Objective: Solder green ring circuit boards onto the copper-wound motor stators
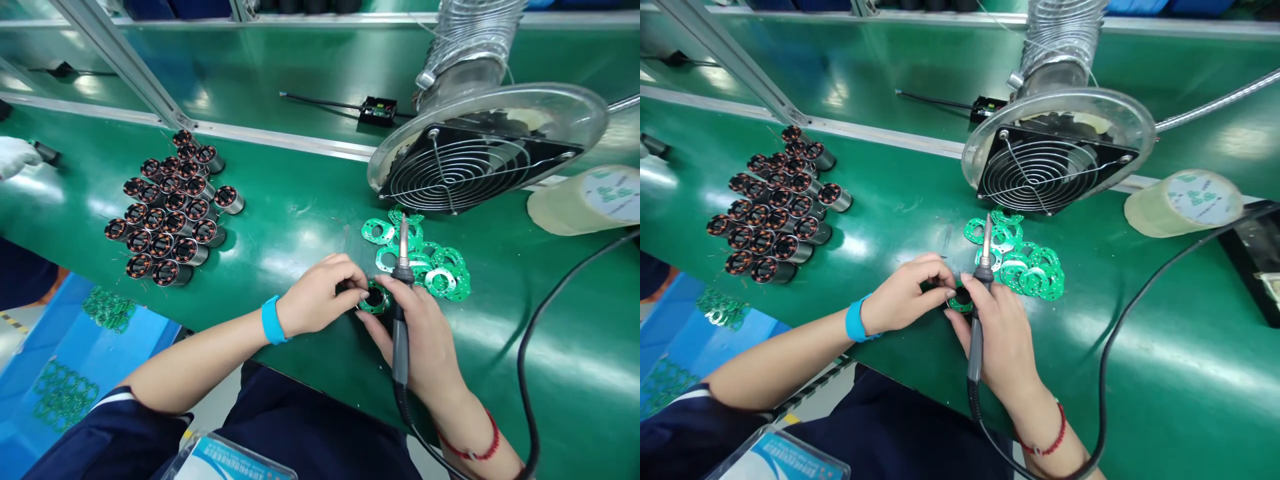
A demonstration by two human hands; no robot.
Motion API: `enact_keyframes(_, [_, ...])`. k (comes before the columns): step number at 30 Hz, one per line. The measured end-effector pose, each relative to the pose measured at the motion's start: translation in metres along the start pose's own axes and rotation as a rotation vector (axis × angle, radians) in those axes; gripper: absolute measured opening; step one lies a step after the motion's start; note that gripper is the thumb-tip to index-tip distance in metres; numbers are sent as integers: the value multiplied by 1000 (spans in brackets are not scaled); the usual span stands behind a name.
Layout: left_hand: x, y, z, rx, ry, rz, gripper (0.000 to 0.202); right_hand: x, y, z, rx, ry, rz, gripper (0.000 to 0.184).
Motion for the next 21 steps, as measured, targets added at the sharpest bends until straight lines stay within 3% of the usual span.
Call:
enact_keyframes(4, [-5,-2,8,-27,161,-141,10,-7,0,-6,-18,-70,-90,41])
enact_keyframes(8, [-5,1,8,-9,165,-165,12,-13,0,-9,-25,-43,-129,39])
enact_keyframes(16, [2,7,-1,166,-151,54,16,-11,4,-14,54,-174,-40,39])
enact_keyframes(21, [2,10,2,183,-346,178,16,-3,27,-24,252,-378,141,41])
Point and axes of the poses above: each hand's wrist, its own y-axis away from the middle knuckle, its own z-axis out of the palm, x = y × z, the point moved 3 cm from there along -y, towards the middle knuckle, and after that the axes turned 7 degrees about -y, right-handed, at the moved point
